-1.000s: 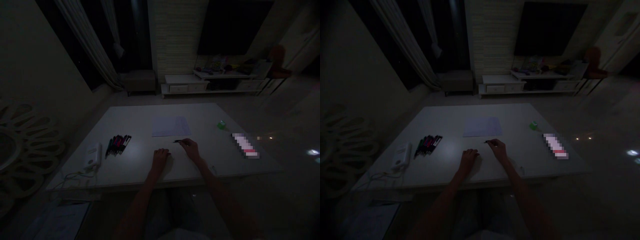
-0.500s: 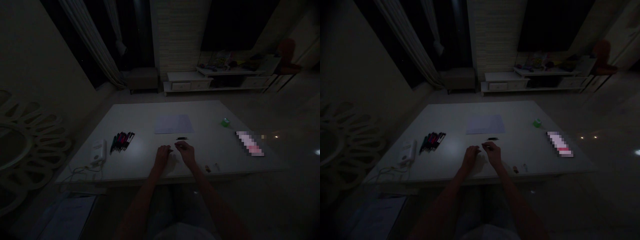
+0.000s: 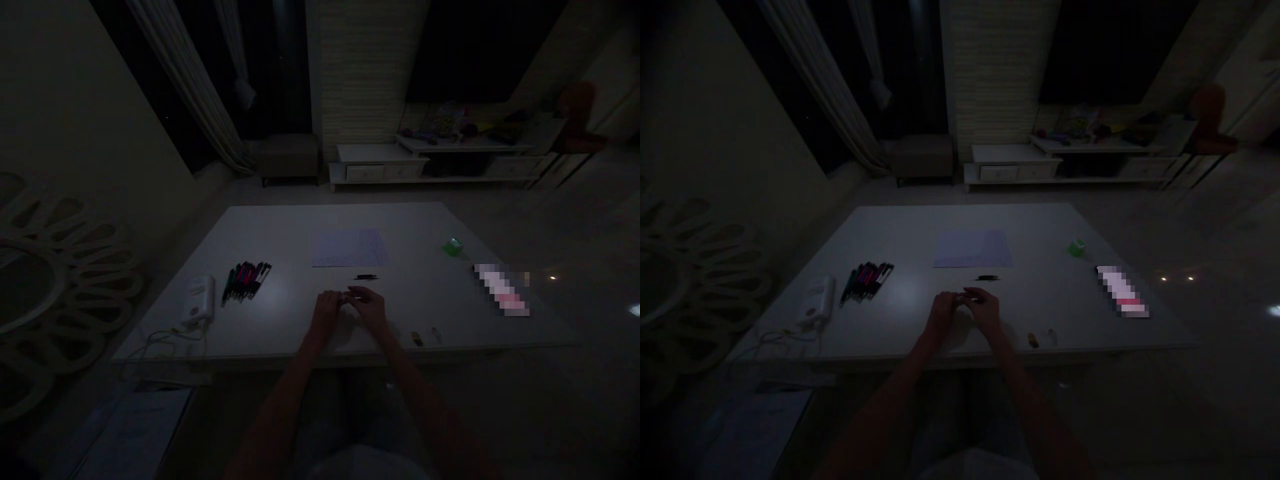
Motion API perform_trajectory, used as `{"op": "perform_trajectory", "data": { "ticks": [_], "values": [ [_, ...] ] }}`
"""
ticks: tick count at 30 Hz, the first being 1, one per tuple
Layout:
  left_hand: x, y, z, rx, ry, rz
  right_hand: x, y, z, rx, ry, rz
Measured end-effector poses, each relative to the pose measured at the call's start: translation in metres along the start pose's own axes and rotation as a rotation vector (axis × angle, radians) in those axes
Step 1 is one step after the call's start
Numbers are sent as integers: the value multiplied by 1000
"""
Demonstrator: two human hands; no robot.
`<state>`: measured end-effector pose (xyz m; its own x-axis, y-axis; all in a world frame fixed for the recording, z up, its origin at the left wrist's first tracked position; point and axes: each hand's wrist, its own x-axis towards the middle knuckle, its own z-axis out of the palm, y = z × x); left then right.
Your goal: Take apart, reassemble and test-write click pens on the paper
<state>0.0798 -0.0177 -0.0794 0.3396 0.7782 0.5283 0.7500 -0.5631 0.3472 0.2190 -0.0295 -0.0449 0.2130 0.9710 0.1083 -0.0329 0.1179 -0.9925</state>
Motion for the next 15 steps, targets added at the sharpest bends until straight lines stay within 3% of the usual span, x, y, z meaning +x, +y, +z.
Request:
{"op": "perform_trajectory", "data": {
  "ticks": [7, 15],
  "values": [
    [-2, -1, 2, 6, -35, 59, 3, 8, -7, -71, -83, 9],
    [0, 0, -3, -24, 30, -1, -10, 1, -1, -261, -133, -201]
  ]
}}
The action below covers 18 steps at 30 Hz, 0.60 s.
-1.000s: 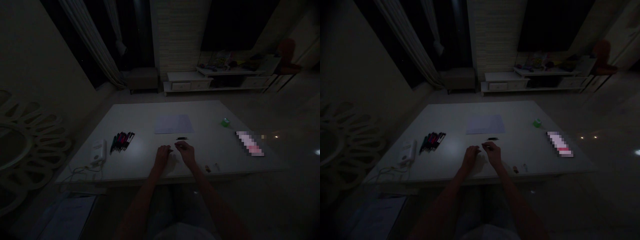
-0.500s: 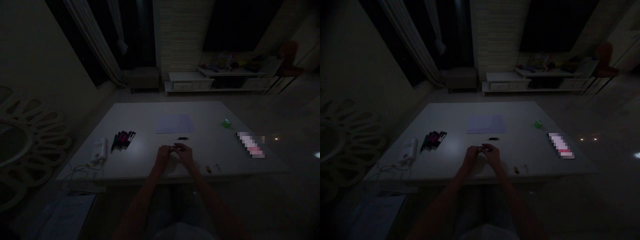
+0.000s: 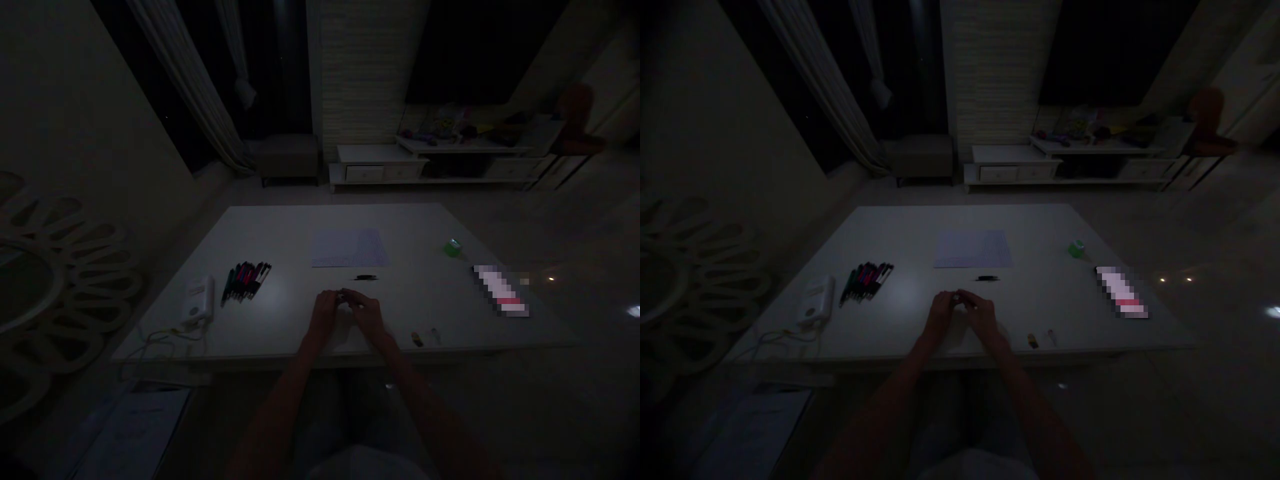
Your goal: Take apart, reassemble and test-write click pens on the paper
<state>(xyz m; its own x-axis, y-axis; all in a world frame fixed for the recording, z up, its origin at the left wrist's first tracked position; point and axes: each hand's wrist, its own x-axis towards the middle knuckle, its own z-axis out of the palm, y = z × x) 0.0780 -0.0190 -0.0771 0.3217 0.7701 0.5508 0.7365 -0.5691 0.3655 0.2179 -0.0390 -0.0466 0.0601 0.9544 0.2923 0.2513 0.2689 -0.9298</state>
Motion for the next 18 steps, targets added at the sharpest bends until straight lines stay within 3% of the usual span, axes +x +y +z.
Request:
{"op": "perform_trajectory", "data": {
  "ticks": [5, 9, 12, 15, 18],
  "values": [
    [2, -2, 3, 0, 15, 7, -4, 15, -10, -61, -18, -21],
    [3, 1, 4, -12, 65, -24, -5, 44, -53, -340, 141, -39],
    [5, 4, 1, 7, 70, -37, -3, 60, -85, -488, 187, -7],
    [6, 6, -3, 34, 54, -31, 2, 65, -96, -523, 137, 4],
    [7, 8, -4, 58, 35, -29, 8, 68, -92, -521, 53, -7]
  ]
}}
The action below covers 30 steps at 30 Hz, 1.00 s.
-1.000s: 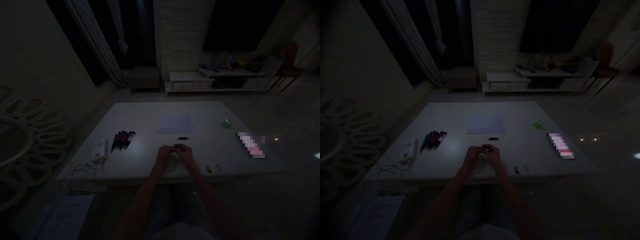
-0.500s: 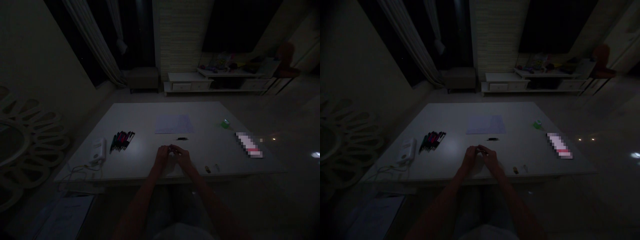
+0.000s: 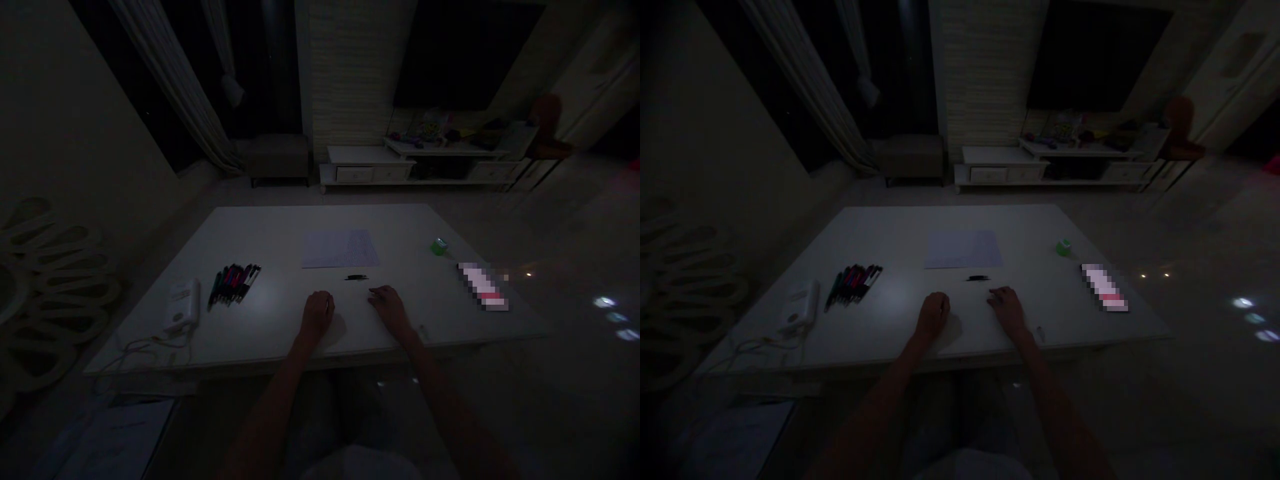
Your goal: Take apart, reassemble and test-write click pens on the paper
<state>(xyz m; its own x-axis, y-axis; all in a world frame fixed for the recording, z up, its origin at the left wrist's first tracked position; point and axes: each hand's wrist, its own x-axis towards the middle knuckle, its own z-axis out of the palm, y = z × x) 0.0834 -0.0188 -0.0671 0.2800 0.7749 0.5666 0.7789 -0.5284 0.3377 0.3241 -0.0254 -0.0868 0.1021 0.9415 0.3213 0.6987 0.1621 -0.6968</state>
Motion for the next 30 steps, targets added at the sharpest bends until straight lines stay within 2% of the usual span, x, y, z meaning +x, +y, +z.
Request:
{"op": "perform_trajectory", "data": {
  "ticks": [4, 11, 20, 25, 30],
  "values": [
    [1, 1, 0, 19, -13, 5, 12, 0, 9, -3, -45, -40],
    [1, 2, 1, 45, -13, 22, 45, 2, 17, -59, 44, -17],
    [0, 1, 3, 56, -25, 18, 65, 6, 14, -145, -88, -23],
    [0, 1, 5, 56, -27, -6, 63, -1, 11, -72, -50, -67],
    [-1, -2, 8, 30, -40, -7, 38, -23, 2, 67, -72, -153]
  ]
}}
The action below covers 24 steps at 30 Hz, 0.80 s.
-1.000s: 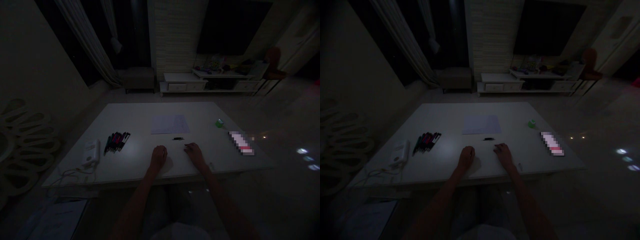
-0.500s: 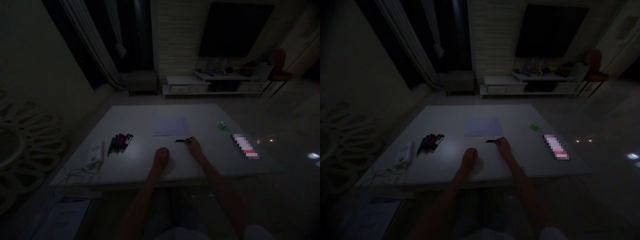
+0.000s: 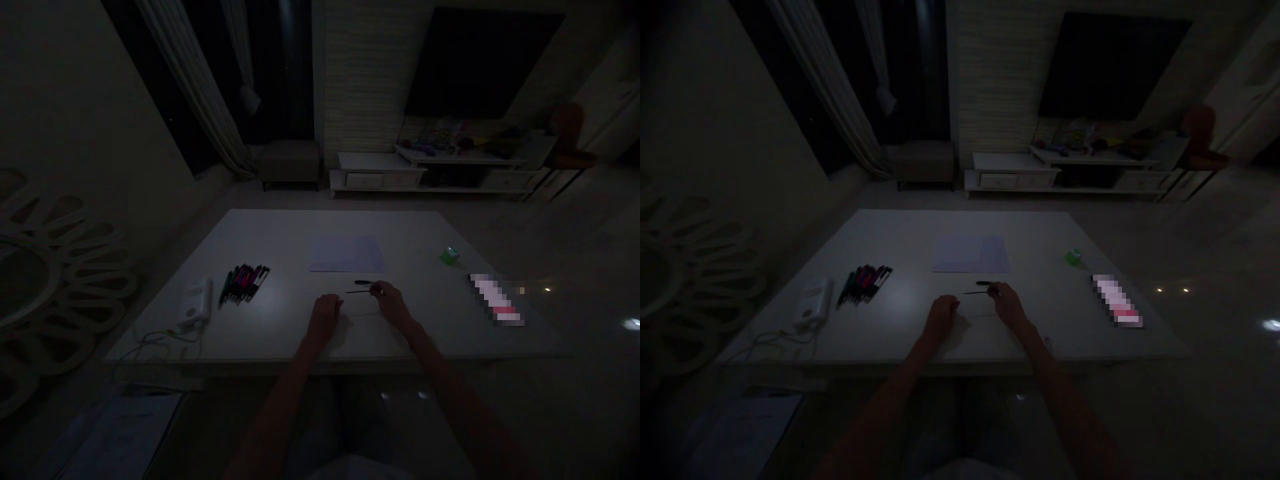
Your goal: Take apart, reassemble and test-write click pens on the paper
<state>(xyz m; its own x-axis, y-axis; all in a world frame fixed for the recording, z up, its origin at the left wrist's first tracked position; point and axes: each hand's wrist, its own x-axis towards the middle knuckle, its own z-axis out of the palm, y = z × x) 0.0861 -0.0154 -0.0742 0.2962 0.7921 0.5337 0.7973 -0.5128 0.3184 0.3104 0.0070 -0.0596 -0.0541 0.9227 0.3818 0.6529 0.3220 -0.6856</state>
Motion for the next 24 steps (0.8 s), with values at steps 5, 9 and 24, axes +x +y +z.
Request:
{"op": "perform_trajectory", "data": {
  "ticks": [5, 9, 24],
  "values": [
    [-1, -2, 1, -14, 2, -26, -13, -20, -4, 20, 12, -92],
    [-1, 0, -2, -26, -18, -13, -13, -21, -5, 7, 25, -125],
    [0, 2, -3, 40, -84, 27, -10, -21, -1, -9, 6, -237]
  ]
}}
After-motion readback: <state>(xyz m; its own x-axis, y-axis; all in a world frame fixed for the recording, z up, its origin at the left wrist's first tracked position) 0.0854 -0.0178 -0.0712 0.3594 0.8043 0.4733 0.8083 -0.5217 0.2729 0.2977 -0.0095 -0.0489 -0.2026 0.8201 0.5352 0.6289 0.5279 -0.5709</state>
